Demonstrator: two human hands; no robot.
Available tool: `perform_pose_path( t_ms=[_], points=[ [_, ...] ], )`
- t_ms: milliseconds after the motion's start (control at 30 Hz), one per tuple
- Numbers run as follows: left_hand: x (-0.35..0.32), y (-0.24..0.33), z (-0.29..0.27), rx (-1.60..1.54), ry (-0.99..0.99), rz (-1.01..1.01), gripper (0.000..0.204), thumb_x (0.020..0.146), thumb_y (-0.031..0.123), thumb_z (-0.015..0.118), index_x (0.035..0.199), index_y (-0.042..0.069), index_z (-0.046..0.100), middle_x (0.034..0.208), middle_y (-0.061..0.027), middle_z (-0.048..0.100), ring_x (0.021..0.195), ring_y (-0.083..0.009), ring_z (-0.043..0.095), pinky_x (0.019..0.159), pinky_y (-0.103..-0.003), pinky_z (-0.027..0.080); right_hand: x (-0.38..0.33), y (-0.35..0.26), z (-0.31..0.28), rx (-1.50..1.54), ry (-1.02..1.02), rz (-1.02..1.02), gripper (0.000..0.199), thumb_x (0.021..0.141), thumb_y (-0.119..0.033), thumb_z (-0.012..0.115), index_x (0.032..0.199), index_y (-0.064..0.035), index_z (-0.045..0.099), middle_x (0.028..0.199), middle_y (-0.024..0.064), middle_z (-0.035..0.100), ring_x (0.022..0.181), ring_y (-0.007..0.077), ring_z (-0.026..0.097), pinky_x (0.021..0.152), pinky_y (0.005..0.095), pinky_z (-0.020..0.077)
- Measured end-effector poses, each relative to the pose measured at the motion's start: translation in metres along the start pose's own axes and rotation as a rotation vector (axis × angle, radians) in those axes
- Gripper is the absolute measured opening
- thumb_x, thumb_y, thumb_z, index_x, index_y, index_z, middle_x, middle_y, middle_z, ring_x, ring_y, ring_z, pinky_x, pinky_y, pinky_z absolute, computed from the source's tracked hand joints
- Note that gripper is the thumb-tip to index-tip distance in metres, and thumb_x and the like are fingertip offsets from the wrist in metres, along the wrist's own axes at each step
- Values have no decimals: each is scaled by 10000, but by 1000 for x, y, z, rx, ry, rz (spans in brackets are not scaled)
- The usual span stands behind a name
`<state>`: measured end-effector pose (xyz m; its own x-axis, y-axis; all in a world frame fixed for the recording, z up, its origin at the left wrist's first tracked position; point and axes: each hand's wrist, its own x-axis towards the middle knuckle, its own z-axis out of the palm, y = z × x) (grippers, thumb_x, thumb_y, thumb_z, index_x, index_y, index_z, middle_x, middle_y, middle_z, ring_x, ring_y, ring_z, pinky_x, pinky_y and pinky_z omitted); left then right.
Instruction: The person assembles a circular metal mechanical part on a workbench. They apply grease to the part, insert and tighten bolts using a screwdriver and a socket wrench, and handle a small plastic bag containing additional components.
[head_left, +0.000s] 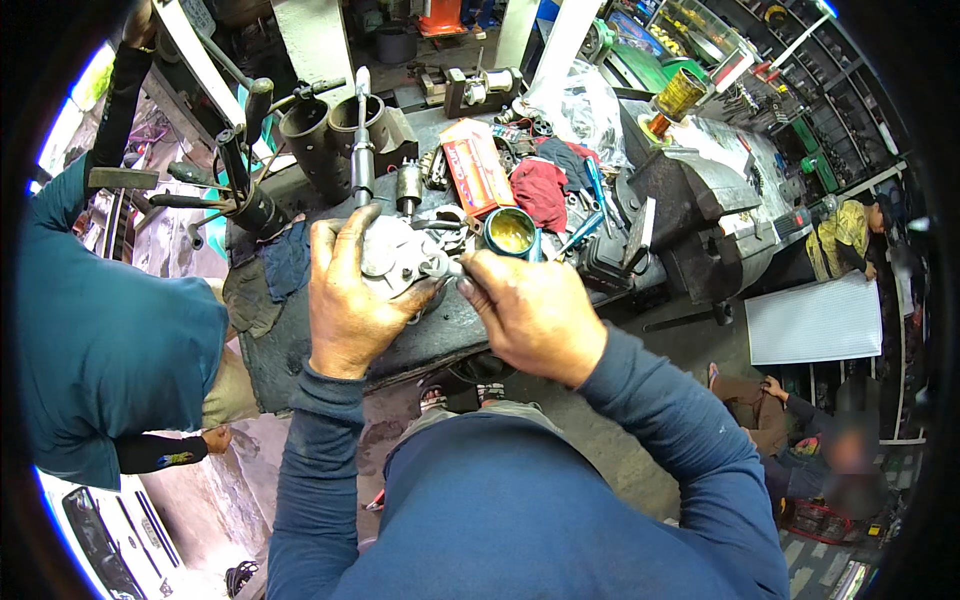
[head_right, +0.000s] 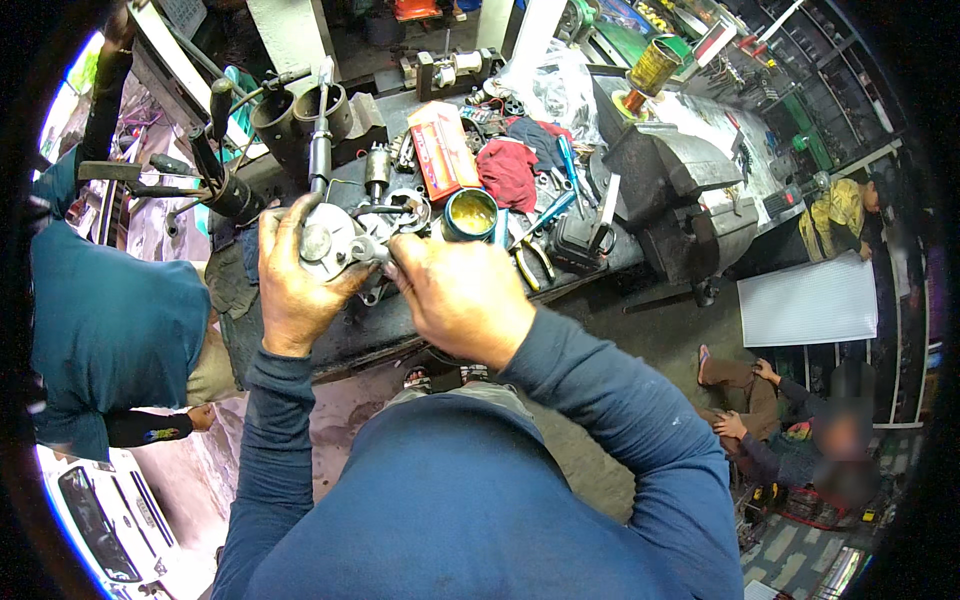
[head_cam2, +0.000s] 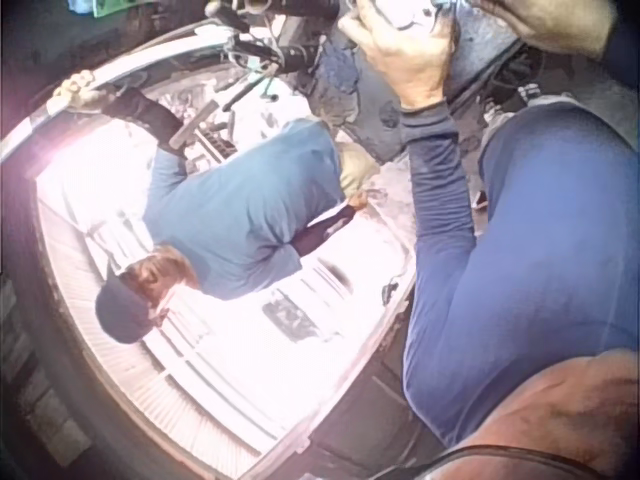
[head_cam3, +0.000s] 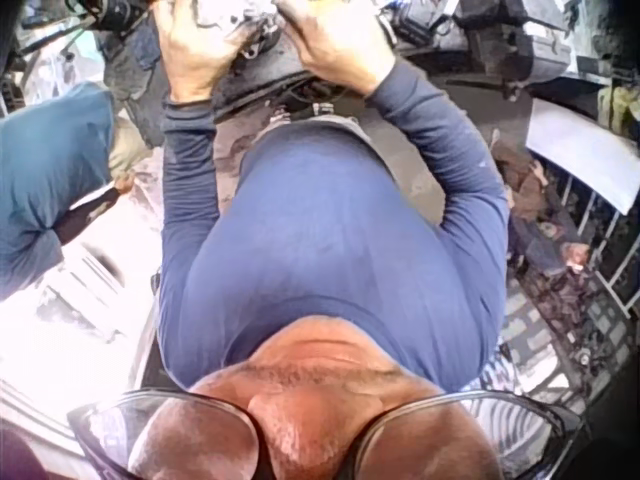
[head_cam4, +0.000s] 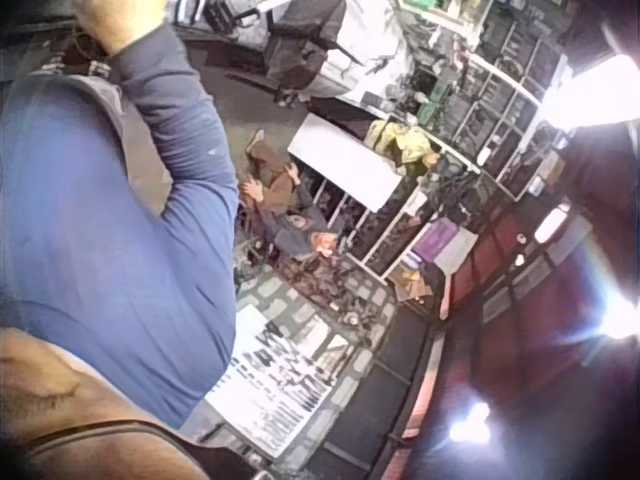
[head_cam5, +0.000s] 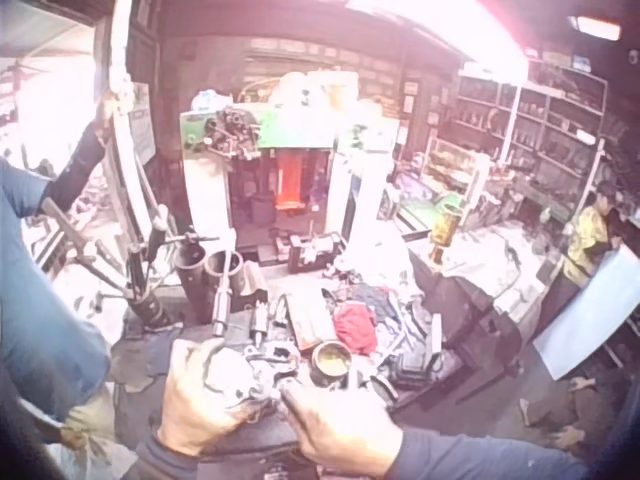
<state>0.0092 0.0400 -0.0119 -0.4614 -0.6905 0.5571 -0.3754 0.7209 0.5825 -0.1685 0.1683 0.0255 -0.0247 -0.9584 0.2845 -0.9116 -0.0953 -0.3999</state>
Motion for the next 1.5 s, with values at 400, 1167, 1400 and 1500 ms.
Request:
perform_pose_path(
  t_ms=[400,1167,1400,1500],
  points=[
    [-7,-11,5,70,122,212,775,625,307,965,1348,238,696,1478,-160,490,1403,-416,468,1182,-588,348,80,44,-31,-360,-299,-572,252,967,-300,659,1183,-182,713,932,47,644,995,272,669,963,497,439],
    [-4,-32,10,176,71,713,293,870,113,803,1146,34,739,1233,-214,721,1191,-434,661,1099,-612,423,109,75,12,-483,113,-862,85,822,-428,649,881,-376,682,929,-95,678,959,186,667,770,536,443],
    [14,24,11,44,174,825,177,948,176,798,998,10,764,958,-165,771,885,-379,735,821,-488,575,52,32,35,-290,-228,-95,309,817,-364,652,986,-172,826,996,86,798,965,281,759,789,491,563],
    [17,41,12,4,184,857,210,965,191,780,1015,-10,747,954,-187,764,869,-399,731,795,-498,579,34,28,35,-164,-196,-24,298,843,-341,627,1010,-168,804,1027,88,794,994,283,757,808,518,562]
  ],
)
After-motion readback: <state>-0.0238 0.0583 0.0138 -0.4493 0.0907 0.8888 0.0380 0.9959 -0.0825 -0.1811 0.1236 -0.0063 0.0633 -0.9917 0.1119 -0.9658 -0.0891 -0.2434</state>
